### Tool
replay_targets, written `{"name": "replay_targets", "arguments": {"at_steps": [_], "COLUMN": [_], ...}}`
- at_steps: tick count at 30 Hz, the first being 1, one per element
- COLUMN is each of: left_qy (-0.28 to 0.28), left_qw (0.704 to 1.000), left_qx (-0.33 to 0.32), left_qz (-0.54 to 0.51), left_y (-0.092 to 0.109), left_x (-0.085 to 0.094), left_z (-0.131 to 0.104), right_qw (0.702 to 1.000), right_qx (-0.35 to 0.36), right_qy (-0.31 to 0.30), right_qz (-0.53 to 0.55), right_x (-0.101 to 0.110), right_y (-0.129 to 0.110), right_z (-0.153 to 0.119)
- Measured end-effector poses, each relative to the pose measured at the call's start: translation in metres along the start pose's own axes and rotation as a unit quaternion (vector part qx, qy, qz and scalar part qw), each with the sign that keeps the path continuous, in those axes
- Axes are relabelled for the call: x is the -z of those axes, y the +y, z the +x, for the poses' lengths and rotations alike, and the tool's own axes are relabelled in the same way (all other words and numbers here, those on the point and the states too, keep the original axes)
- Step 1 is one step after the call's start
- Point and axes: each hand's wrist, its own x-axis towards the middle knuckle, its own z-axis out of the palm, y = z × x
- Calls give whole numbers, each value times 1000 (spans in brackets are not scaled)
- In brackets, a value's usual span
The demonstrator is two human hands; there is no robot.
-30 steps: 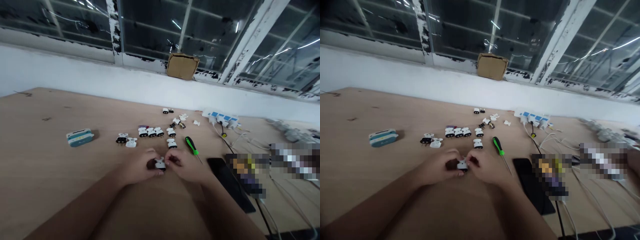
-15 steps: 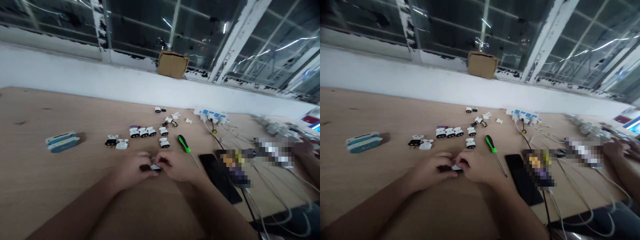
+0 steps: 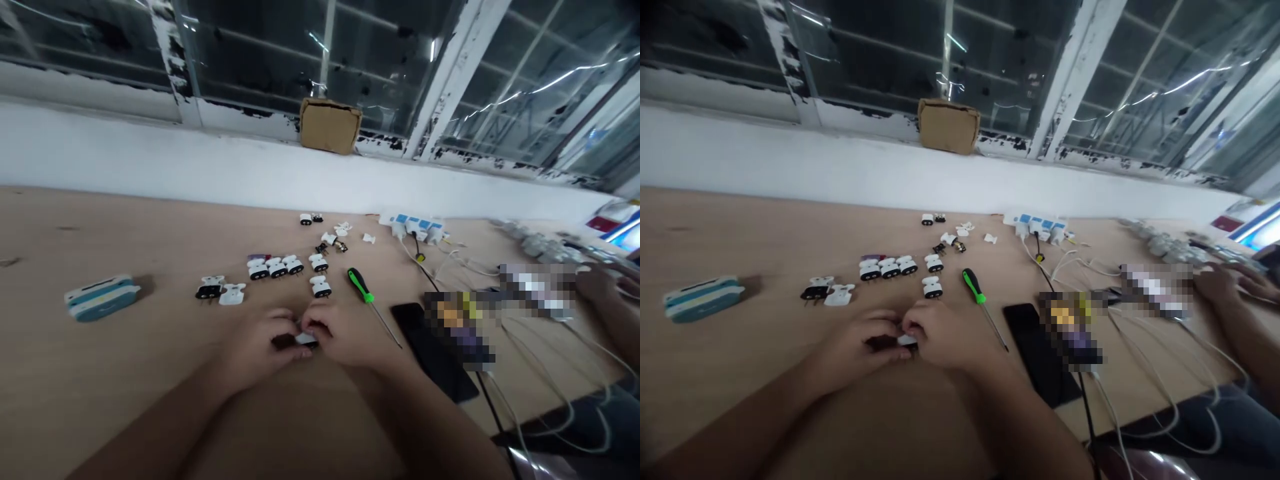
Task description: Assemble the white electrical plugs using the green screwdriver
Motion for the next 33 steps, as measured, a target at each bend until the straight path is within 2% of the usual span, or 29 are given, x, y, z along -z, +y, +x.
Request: {"name": "replay_targets", "arguments": {"at_steps": [6, 19, 30, 33], "left_qy": [1, -10, 2, 3], "left_qw": [1000, 999, 999, 999], "left_qx": [13, 33, 45, 22], "left_qz": [27, 8, 22, 27], "left_y": [4, 3, 5, 3], "left_x": [1, 0, 2, 1], "left_z": [0, -1, 0, -2], "right_qw": [997, 994, 995, 997], "right_qx": [-34, -49, -1, 3], "right_qy": [35, 34, -3, -6], "right_qz": [56, 94, 101, 78], "right_x": [-1, -11, -6, -2], "right_y": [2, 6, 15, 13], "right_z": [-1, 2, -1, -4]}}
